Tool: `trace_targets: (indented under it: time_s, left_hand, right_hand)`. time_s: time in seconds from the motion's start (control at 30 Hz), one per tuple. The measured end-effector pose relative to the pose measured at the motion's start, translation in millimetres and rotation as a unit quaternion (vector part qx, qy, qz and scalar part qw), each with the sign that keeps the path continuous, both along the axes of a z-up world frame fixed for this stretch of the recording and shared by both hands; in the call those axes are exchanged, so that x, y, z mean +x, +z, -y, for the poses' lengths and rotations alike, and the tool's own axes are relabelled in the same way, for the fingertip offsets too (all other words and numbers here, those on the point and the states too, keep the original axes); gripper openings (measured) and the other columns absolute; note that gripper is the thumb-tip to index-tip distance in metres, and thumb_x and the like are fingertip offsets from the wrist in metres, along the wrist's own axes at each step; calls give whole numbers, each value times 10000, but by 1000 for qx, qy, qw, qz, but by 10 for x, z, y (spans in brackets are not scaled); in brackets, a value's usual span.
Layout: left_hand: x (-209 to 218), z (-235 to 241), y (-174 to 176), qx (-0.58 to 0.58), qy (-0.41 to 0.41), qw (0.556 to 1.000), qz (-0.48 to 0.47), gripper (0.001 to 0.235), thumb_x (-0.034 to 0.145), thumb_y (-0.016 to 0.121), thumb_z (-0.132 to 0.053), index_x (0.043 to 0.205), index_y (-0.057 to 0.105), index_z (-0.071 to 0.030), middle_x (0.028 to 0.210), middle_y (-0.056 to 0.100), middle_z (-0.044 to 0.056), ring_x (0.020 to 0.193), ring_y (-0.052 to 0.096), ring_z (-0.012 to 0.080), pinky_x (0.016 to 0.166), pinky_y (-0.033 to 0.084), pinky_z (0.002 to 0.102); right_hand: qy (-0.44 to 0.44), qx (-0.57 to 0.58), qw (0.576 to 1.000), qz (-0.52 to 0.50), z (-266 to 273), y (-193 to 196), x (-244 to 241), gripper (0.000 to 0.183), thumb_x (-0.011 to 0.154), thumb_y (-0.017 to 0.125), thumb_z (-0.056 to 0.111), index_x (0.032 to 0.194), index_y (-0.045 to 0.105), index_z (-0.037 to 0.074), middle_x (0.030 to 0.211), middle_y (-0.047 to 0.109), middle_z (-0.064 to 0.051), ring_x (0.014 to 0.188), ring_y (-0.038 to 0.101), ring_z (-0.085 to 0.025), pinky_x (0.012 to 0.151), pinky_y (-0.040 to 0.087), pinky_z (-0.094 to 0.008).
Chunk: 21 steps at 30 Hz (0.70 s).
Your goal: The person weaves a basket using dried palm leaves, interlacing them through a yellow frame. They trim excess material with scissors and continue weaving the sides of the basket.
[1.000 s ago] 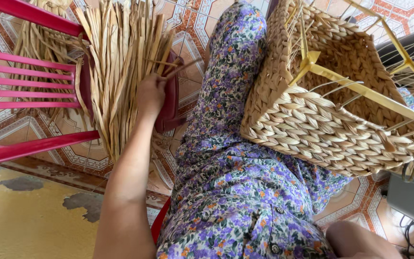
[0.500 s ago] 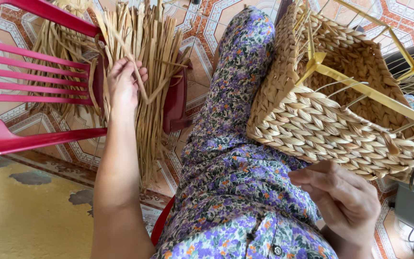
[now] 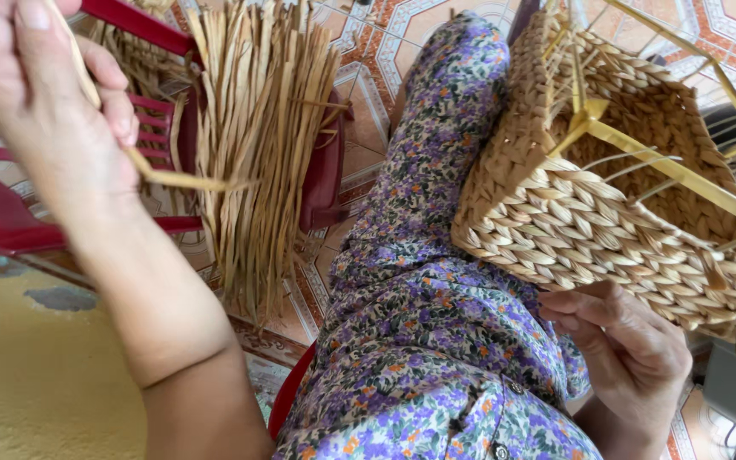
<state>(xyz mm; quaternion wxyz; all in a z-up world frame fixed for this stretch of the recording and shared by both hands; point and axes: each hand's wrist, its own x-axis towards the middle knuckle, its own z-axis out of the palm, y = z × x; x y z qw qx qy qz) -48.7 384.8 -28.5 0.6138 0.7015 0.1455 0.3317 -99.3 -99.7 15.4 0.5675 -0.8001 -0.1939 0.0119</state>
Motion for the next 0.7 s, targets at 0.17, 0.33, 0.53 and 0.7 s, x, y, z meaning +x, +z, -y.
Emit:
trace_targets:
  time_s: [0.17, 0.33, 0.53, 0.7]
  left_hand:
    - [154, -303, -58, 9, -57, 993, -101, 246, 1239, 503, -233, 1253, 594, -5, 892, 711, 108, 598, 663, 136, 474, 490, 239]
    - [720, -465, -1305, 276, -35, 929, -243, 255, 1111, 677, -213, 1315, 619, -70, 1136, 719, 101, 993, 684, 168, 841, 591, 371]
    - [613, -882, -2452, 176, 105, 862, -464, 139, 920, 747, -171, 1041, 708, -113, 1097, 742, 81, 962, 724, 188, 882, 576, 349]
    - [497, -865, -2689, 240, 143, 833, -478, 97, 850, 830, -190, 908, 754, -172, 1036, 746, 120, 923, 696, 276, 811, 556, 398]
  right_hand:
    - [-4, 12, 999, -40, -39, -16, -33, 88, 952, 636, -126, 1025, 637, -77, 1005, 741, -179, 848, 757, -190, 751, 645, -268]
    - [-2, -71, 997, -32, -35, 40, -11, 74, 926, 646, -128, 988, 666, -92, 995, 749, -168, 812, 746, -186, 788, 635, -285]
    - [3, -53, 998, -23, -43, 1, 13, 113, 917, 662, -122, 1018, 685, -77, 1030, 747, -158, 848, 741, -174, 758, 639, -255]
    - [20, -27, 999, -36, -30, -61, 11, 155, 918, 647, -131, 1056, 676, -66, 1033, 757, -163, 905, 760, -185, 811, 651, -290]
